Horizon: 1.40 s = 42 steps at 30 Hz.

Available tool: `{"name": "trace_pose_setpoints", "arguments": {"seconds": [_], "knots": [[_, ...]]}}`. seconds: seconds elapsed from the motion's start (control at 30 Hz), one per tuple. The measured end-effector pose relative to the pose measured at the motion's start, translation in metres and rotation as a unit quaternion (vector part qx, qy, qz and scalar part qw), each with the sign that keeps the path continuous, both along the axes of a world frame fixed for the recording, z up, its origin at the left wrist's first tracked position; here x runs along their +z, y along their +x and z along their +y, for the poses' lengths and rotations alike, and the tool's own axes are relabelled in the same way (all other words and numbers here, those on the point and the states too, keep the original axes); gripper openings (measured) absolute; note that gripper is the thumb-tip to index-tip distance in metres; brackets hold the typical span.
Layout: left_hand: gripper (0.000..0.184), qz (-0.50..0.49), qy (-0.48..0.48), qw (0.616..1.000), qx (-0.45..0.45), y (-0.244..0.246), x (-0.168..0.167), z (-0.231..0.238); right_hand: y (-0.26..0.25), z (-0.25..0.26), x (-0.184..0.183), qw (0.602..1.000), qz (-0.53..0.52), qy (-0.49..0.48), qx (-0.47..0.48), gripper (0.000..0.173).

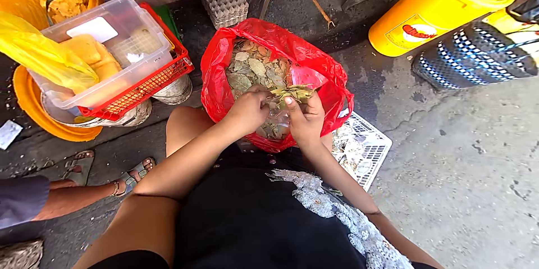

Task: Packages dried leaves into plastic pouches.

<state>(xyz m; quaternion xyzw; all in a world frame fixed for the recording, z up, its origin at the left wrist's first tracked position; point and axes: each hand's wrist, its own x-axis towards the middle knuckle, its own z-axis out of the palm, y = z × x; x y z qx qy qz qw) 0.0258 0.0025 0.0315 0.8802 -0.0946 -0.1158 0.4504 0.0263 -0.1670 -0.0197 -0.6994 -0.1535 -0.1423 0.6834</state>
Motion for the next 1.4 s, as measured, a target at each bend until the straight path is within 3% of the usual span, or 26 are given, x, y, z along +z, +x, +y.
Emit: {"name": "trace_pose_setpoints", "arguments": {"seconds": [0.17,0.33,0.47,0.57,0.73,0.83,0.9,1.03,1.1,1.3,1.4], "knots": [[0.028,0.039,-0.073,0.996,0.017,-0.002,-0.006,0.008,0.001,-0.008,0.000,0.996,0.044,-0.070,0.038,0.023],[0.009,0.018,-0.084,0.996,0.000,-0.005,-0.005,0.005,0.003,-0.013,0.002,0.992,0.027,-0.113,0.053,0.024],[0.025,0.044,-0.091,0.995,0.003,-0.004,0.001,0.011,0.003,-0.018,0.006,0.969,0.016,-0.241,0.060,0.021],[0.026,0.057,-0.099,0.993,0.002,-0.007,0.001,0.011,0.001,-0.018,0.012,0.953,0.024,-0.294,0.065,0.022],[0.036,0.050,-0.126,0.991,0.021,-0.007,0.000,0.014,-0.002,-0.020,0.027,0.947,0.056,-0.302,0.091,0.045],[0.036,0.056,-0.145,0.988,0.024,-0.008,0.000,0.015,-0.004,-0.022,0.029,0.949,0.058,-0.305,0.062,0.049],[0.036,0.060,-0.147,0.987,0.022,-0.009,0.000,0.015,-0.004,-0.023,0.030,0.942,0.040,-0.331,0.046,0.044],[0.035,0.049,-0.137,0.989,0.009,-0.010,-0.003,0.009,-0.004,-0.022,0.024,0.921,-0.054,-0.385,0.018,0.014],[0.032,0.039,-0.119,0.992,0.009,-0.011,-0.003,0.006,-0.004,-0.021,0.021,0.912,-0.074,-0.403,0.007,0.011],[0.029,0.041,-0.110,0.993,0.028,-0.008,-0.004,0.010,-0.005,-0.026,0.031,0.929,-0.079,-0.362,0.005,0.022],[0.026,0.029,-0.102,0.994,0.039,-0.008,-0.004,0.011,-0.009,-0.027,0.032,0.931,-0.083,-0.354,0.008,0.040]]}}
